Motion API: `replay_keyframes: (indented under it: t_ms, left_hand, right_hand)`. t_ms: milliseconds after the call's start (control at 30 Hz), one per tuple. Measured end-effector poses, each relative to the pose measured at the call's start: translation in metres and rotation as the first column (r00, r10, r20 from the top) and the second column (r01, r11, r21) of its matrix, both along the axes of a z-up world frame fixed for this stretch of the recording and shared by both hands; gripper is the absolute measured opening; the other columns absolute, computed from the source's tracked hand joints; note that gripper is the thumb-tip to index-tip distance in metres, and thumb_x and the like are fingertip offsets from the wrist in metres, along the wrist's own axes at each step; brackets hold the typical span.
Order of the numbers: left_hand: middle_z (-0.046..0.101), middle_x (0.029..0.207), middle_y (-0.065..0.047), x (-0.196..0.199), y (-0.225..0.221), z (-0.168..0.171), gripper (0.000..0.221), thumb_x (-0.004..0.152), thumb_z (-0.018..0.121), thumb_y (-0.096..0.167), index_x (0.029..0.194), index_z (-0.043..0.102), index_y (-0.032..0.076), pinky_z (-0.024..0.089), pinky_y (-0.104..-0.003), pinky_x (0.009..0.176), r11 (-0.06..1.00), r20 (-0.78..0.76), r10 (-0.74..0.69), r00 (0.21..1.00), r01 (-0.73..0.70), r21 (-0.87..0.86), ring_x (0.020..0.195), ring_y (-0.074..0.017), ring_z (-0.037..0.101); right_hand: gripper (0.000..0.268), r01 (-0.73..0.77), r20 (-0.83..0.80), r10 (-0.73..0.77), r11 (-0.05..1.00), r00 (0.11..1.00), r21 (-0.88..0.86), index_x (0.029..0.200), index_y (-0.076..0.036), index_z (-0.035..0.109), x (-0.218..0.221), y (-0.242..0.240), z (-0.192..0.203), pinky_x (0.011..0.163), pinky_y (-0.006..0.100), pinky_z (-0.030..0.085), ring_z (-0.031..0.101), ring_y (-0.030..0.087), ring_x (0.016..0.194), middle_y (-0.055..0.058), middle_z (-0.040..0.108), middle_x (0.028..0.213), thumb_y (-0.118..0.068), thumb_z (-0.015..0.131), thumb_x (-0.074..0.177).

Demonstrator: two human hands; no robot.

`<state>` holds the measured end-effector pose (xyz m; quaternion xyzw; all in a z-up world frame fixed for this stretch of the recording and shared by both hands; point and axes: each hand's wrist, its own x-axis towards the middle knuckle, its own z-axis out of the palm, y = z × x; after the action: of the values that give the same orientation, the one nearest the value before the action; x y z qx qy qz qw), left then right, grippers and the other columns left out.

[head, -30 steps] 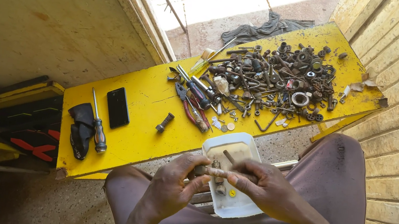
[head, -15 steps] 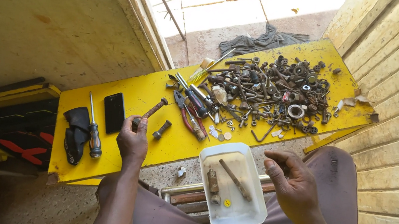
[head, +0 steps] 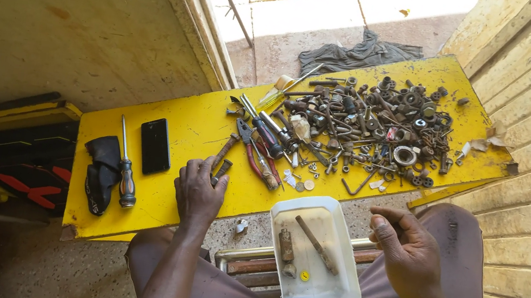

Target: The person sits at a yellow workbench and sorts a pile of small metal parts, including bolts, nuts, washers, and threaded rods. They pick items from the table, examine them, and place selected pieces into a white plastic container held in their lap.

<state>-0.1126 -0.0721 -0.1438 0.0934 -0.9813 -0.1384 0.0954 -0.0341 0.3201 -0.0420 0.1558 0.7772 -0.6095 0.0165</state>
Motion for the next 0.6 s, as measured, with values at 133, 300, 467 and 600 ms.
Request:
replay_keyframes:
  t_ms: [133, 300, 467, 600]
  left_hand:
    - [0.063, 0.124, -0.011, -0.017, 0.006, 0.004, 0.048, 0.095, 0.076, 0.040, 0.137, 0.067, 0.018, 0.049, -0.046, 0.093, 0.998, -0.028, 0.038, 0.999, -0.037, 0.055, 0.112, -0.0304, 0.058]
    - [0.064, 0.120, -0.013, -0.041, 0.011, 0.003, 0.046, 0.096, 0.076, 0.053, 0.122, 0.066, 0.016, 0.047, -0.050, 0.088, 0.966, -0.086, 0.253, 0.964, -0.246, 0.083, 0.108, -0.0329, 0.060]
    - [0.060, 0.134, -0.016, -0.022, 0.035, 0.040, 0.057, 0.096, 0.069, 0.056, 0.133, 0.066, 0.012, 0.039, -0.056, 0.095, 0.958, -0.020, 0.271, 0.962, -0.268, 0.100, 0.120, -0.0371, 0.056]
    - [0.055, 0.151, -0.013, 0.020, 0.073, 0.080, 0.057, 0.101, 0.053, 0.053, 0.144, 0.058, 0.017, 0.046, -0.063, 0.106, 0.903, 0.112, 0.135, 0.985, -0.169, 0.396, 0.128, -0.0379, 0.057]
  right_hand:
    - [0.029, 0.003, 0.023, -0.003, 1.000, 1.000, 0.006, 0.125, -0.005, 0.080, -0.008, -0.002, 0.006, 0.071, 0.033, 0.066, 0.077, 0.022, 0.083, 0.011, 0.080, 0.100, -0.016, 0.068, 0.100]
    - [0.027, -0.007, -0.012, 0.006, 1.000, 1.000, -0.008, 0.120, -0.004, 0.081, -0.021, 0.004, -0.005, 0.072, 0.033, 0.069, 0.076, 0.021, 0.085, 0.011, 0.081, 0.099, -0.018, 0.070, 0.098]
    - [0.025, 0.084, -0.010, -0.083, 0.986, 0.996, 0.142, 0.114, -0.007, 0.082, -0.040, 0.027, -0.001, 0.066, 0.030, 0.059, 0.068, 0.016, 0.074, 0.005, 0.075, 0.084, -0.023, 0.073, 0.097]
    - [0.030, 0.069, 0.045, -0.098, 0.896, 0.994, 0.438, 0.119, -0.013, 0.076, -0.068, 0.051, -0.010, 0.075, 0.030, 0.064, 0.072, 0.017, 0.092, 0.004, 0.075, 0.104, -0.033, 0.067, 0.098]
